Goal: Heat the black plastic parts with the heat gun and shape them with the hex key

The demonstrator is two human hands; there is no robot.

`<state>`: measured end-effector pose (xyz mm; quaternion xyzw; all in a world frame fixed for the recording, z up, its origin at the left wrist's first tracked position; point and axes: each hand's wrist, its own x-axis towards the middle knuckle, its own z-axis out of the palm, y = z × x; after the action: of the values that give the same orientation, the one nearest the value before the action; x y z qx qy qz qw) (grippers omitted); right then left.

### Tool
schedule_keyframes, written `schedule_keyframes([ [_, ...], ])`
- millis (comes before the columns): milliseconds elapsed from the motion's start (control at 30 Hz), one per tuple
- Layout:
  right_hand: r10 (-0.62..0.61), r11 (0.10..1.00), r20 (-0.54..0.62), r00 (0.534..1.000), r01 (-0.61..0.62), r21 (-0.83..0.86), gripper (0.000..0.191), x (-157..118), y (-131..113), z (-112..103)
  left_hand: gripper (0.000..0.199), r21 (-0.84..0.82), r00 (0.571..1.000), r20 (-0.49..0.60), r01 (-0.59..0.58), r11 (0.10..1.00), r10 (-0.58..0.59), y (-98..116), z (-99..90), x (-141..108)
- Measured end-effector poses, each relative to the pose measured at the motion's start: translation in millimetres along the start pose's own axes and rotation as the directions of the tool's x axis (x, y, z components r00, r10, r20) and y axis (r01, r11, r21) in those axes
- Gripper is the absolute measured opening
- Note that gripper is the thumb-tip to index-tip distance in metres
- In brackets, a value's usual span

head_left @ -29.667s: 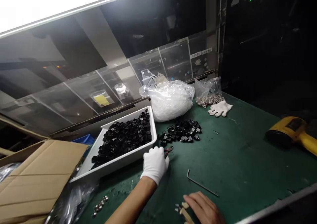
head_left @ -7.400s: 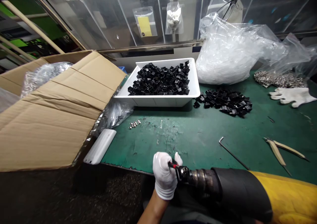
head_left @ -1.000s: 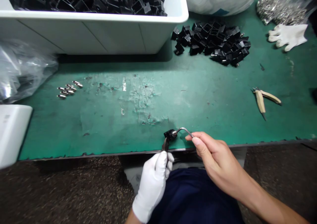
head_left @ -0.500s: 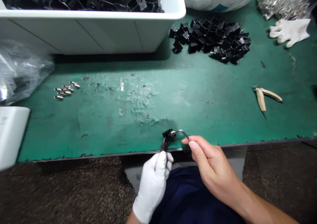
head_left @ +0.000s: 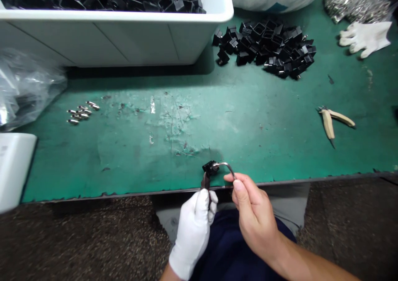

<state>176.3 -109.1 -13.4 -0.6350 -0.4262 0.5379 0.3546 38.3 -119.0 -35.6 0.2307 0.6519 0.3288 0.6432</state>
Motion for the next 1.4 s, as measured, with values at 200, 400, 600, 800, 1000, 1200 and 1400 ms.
schedule_keyframes([
  [200, 0.020, 0.998, -0.102, 0.995, -0.014, 0.064, 0.036, -6.5, 2.7, 17.3, 0.060, -0.083, 0.999, -0.010, 0.046, 0.995, -0.047, 2.7, 4.4, -2.6],
  [400, 0.021, 0.993, -0.141, 0.990, -0.005, 0.117, 0.035, -9.5, 5.9, 30.5, 0.061, -0.070, 0.997, -0.065, 0.037, 0.997, -0.041, -1.8, 6.6, -4.5],
  [600, 0.010, 0.996, -0.156, 0.988, 0.004, 0.092, 0.031, -11.9, 13.1, 39.0, 0.058, -0.086, 0.987, -0.148, 0.055, 0.995, -0.067, 0.6, 12.6, -7.3],
  [800, -0.047, 0.999, -0.182, 0.982, 0.050, 0.015, 0.032, -9.2, 16.5, 43.3, 0.051, -0.070, 0.979, -0.195, 0.053, 0.996, -0.066, -1.1, 15.6, -8.1],
  [1000, -0.126, 0.992, -0.211, 0.969, 0.118, -0.049, 0.031, -10.9, 27.3, 48.3, 0.048, -0.062, 0.985, -0.165, 0.033, 0.997, -0.043, -8.6, 15.5, -6.0],
  [1200, -0.162, 0.986, -0.167, 0.973, 0.153, -0.068, 0.031, -9.1, 34.1, 52.0, 0.036, -0.044, 0.993, -0.118, -0.018, 0.999, 0.012, -13.9, 11.2, -1.4],
  [1400, 0.010, 0.976, -0.101, 0.995, 0.012, 0.217, 0.032, -4.6, 10.9, 43.2, 0.041, -0.047, 0.993, -0.092, -0.079, 0.996, 0.075, -20.3, 3.1, -6.8],
])
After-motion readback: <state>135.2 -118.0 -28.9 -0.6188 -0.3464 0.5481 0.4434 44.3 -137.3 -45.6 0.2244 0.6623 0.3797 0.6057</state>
